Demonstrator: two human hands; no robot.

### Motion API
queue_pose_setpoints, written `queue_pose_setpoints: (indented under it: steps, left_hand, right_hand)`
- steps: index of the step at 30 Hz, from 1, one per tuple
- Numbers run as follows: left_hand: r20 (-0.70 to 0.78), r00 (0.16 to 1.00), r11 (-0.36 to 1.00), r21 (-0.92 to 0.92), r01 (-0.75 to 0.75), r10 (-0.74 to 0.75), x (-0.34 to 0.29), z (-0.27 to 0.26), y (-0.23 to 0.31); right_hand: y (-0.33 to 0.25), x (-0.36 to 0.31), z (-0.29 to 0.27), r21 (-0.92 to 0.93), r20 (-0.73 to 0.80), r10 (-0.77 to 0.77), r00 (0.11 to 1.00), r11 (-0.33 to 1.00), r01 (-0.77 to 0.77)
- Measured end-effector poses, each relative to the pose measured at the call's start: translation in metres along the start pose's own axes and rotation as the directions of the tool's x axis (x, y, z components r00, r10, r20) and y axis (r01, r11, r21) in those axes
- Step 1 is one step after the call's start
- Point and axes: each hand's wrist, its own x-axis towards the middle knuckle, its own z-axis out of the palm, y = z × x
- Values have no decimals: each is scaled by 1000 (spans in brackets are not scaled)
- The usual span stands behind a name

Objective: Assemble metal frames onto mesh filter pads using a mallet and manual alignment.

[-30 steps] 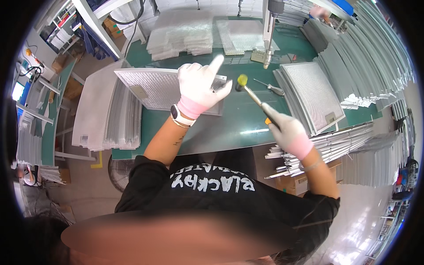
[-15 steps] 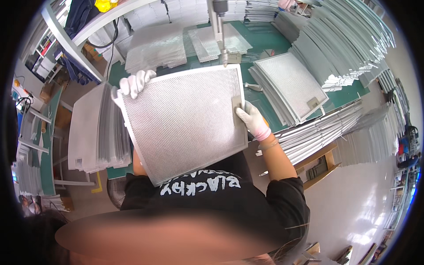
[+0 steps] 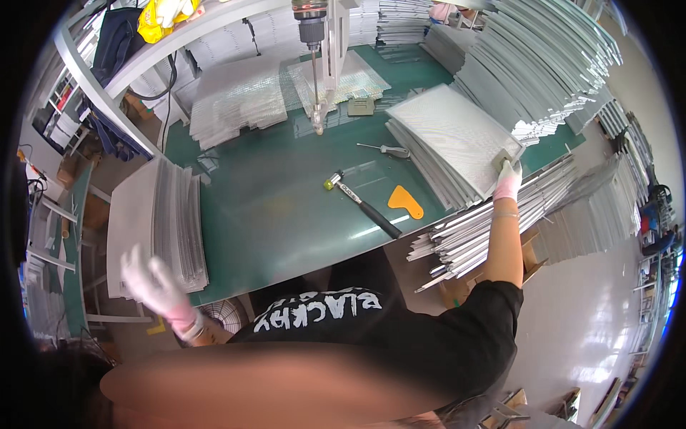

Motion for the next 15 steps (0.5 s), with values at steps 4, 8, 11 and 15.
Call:
queue_pose_setpoints:
  steps: [4,8,11,15]
  left_hand:
    - [234,897,750,646,145,-375,-17,-37,-88]
    - [522,596,788,477,389,-610,-22,-28,-118]
    - [578,575,765,629,139,-579,-9,-34,-99]
    - [658,513,834,449,321,-552,4,-37,-107]
  right_hand:
    - [-5,13,15,13,23,51,998,999,-51]
    - [-1,12,16,-12,1,110,994,994,-110]
    - [0,5,14,-237,-52,-8,999,972,-4]
    - [10,2,7,-642,-61,-6,998,766,-35]
